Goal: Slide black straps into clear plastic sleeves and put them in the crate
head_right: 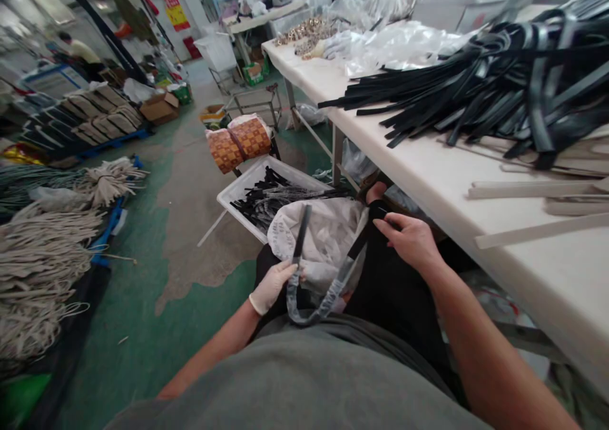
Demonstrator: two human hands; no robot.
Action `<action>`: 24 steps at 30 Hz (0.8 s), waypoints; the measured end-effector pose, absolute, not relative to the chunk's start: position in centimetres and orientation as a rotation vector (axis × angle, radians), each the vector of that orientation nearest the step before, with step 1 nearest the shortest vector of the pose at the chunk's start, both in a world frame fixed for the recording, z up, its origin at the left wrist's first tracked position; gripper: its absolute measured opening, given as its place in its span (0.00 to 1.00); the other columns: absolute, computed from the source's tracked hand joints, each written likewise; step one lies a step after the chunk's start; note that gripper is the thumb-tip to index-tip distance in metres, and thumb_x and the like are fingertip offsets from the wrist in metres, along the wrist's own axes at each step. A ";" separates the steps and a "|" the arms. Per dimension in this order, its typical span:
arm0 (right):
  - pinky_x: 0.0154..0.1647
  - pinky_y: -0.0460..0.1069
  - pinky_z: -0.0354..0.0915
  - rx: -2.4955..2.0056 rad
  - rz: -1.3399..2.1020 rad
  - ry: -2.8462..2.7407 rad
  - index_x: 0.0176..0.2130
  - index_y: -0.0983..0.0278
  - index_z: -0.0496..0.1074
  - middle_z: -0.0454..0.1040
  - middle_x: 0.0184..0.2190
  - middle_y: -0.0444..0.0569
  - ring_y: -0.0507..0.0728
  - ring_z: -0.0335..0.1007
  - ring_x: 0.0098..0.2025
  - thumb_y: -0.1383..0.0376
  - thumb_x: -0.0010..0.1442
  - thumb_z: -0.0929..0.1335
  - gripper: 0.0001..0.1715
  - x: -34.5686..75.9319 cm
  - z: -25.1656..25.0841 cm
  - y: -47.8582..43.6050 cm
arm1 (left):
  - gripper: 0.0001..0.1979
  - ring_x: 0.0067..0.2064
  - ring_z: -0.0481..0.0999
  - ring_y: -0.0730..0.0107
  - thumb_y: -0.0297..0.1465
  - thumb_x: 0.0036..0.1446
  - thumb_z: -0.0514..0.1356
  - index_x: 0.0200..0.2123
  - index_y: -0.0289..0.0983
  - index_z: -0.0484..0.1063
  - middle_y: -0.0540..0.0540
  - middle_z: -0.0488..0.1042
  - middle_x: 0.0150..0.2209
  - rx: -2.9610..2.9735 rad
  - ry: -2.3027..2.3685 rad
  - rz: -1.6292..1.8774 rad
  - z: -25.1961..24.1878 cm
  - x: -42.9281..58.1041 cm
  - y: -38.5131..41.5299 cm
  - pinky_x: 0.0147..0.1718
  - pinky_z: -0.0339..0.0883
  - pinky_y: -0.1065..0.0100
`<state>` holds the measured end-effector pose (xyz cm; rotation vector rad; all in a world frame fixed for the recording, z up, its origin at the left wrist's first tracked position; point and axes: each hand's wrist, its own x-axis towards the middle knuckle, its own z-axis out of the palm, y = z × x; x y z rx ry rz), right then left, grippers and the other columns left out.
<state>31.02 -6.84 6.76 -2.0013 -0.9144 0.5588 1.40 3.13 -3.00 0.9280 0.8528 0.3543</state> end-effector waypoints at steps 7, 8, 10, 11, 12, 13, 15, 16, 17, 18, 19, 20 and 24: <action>0.16 0.45 0.58 -2.107 0.523 -0.868 0.28 0.63 0.78 0.73 0.20 0.44 0.50 0.62 0.16 0.54 0.55 0.69 0.16 33.1 5.0 -5.0 | 0.21 0.35 0.78 0.66 0.44 0.45 0.69 0.37 0.35 0.74 0.44 0.78 0.33 0.980 1.126 0.567 -1.9 0.0 17.4 0.38 0.71 0.66; 0.16 0.45 0.59 -2.062 0.483 -0.825 0.31 0.64 0.78 0.74 0.21 0.45 0.50 0.63 0.17 0.55 0.55 0.69 0.15 33.3 5.1 -3.7 | 0.18 0.36 0.78 0.67 0.43 0.49 0.66 0.37 0.36 0.73 0.44 0.78 0.35 0.988 1.126 0.643 -1.2 0.5 20.0 0.39 0.70 0.67; 0.17 0.45 0.62 -1.968 0.369 -0.727 0.34 0.65 0.78 0.75 0.25 0.46 0.51 0.65 0.19 0.54 0.57 0.68 0.17 33.8 5.3 -0.9 | 0.17 0.41 0.78 0.68 0.44 0.57 0.61 0.41 0.37 0.72 0.43 0.78 0.39 0.993 1.112 0.755 0.2 2.0 24.8 0.41 0.70 0.68; 0.18 0.46 0.64 -1.924 0.333 -0.734 0.37 0.66 0.78 0.76 0.26 0.47 0.52 0.67 0.21 0.54 0.59 0.68 0.18 34.1 5.3 0.4 | 0.18 0.42 0.78 0.67 0.45 0.59 0.58 0.42 0.37 0.71 0.42 0.78 0.42 1.015 1.140 0.777 0.7 2.8 26.8 0.42 0.70 0.67; 0.20 0.46 0.65 -1.898 0.308 -0.745 0.39 0.66 0.78 0.77 0.28 0.48 0.52 0.68 0.22 0.53 0.60 0.67 0.20 34.5 5.3 1.3 | 0.19 0.44 0.77 0.66 0.46 0.60 0.56 0.44 0.37 0.71 0.42 0.77 0.44 1.054 1.200 0.783 1.0 3.7 28.3 0.43 0.69 0.66; 0.21 0.46 0.66 -1.886 0.297 -0.759 0.41 0.67 0.78 0.77 0.29 0.49 0.53 0.70 0.24 0.53 0.61 0.67 0.21 34.8 5.3 2.0 | 0.21 0.45 0.77 0.65 0.47 0.60 0.56 0.46 0.37 0.70 0.42 0.76 0.45 1.104 1.268 0.780 1.0 4.5 29.3 0.42 0.69 0.66; 0.21 0.46 0.68 -1.893 0.331 -0.767 0.42 0.67 0.78 0.78 0.32 0.51 0.54 0.72 0.27 0.52 0.61 0.66 0.23 35.1 4.9 2.1 | 0.23 0.46 0.76 0.64 0.48 0.58 0.58 0.48 0.37 0.69 0.42 0.76 0.47 1.227 1.377 0.734 0.1 6.2 29.5 0.41 0.68 0.67; 0.20 0.46 0.68 -1.898 0.369 -0.763 0.42 0.67 0.78 0.78 0.34 0.52 0.55 0.73 0.29 0.51 0.61 0.66 0.24 35.1 4.5 1.6 | 0.23 0.46 0.76 0.64 0.48 0.57 0.59 0.48 0.37 0.70 0.41 0.76 0.47 1.297 1.391 0.685 -0.8 6.9 28.8 0.41 0.68 0.67; 0.20 0.46 0.69 -1.896 0.417 -0.757 0.42 0.67 0.78 0.79 0.37 0.54 0.56 0.74 0.31 0.50 0.60 0.66 0.24 34.9 4.0 0.7 | 0.23 0.46 0.76 0.64 0.48 0.58 0.58 0.48 0.36 0.70 0.41 0.76 0.47 1.361 1.373 0.607 -1.9 7.7 27.6 0.40 0.68 0.68; 0.19 0.45 0.69 -1.886 0.470 -0.747 0.42 0.67 0.78 0.79 0.40 0.55 0.57 0.75 0.34 0.50 0.60 0.66 0.25 34.6 3.4 -0.4 | 0.23 0.44 0.76 0.64 0.47 0.58 0.58 0.46 0.35 0.71 0.40 0.77 0.45 1.415 1.336 0.514 -3.1 8.5 26.1 0.39 0.68 0.68; 0.19 0.45 0.70 -1.871 0.524 -0.730 0.42 0.67 0.78 0.79 0.42 0.55 0.58 0.75 0.37 0.49 0.61 0.66 0.25 34.2 2.7 -1.7 | 0.22 0.42 0.76 0.64 0.47 0.58 0.57 0.44 0.34 0.73 0.40 0.78 0.43 1.458 1.290 0.410 -4.5 9.3 24.4 0.37 0.68 0.68; 0.19 0.45 0.70 -1.858 0.577 -0.706 0.43 0.67 0.77 0.79 0.43 0.56 0.59 0.75 0.39 0.49 0.61 0.65 0.26 33.7 1.8 -3.1 | 0.21 0.40 0.77 0.63 0.47 0.57 0.58 0.42 0.34 0.74 0.39 0.78 0.41 1.482 1.252 0.312 -5.8 10.1 22.5 0.36 0.68 0.67; 0.24 0.48 0.72 -1.898 0.690 -0.682 0.43 0.67 0.76 0.80 0.40 0.56 0.60 0.76 0.40 0.50 0.63 0.63 0.25 31.1 -1.7 -8.6 | 0.22 0.37 0.77 0.58 0.47 0.50 0.64 0.37 0.32 0.76 0.39 0.78 0.31 1.535 1.197 0.112 -10.6 13.0 16.1 0.38 0.67 0.62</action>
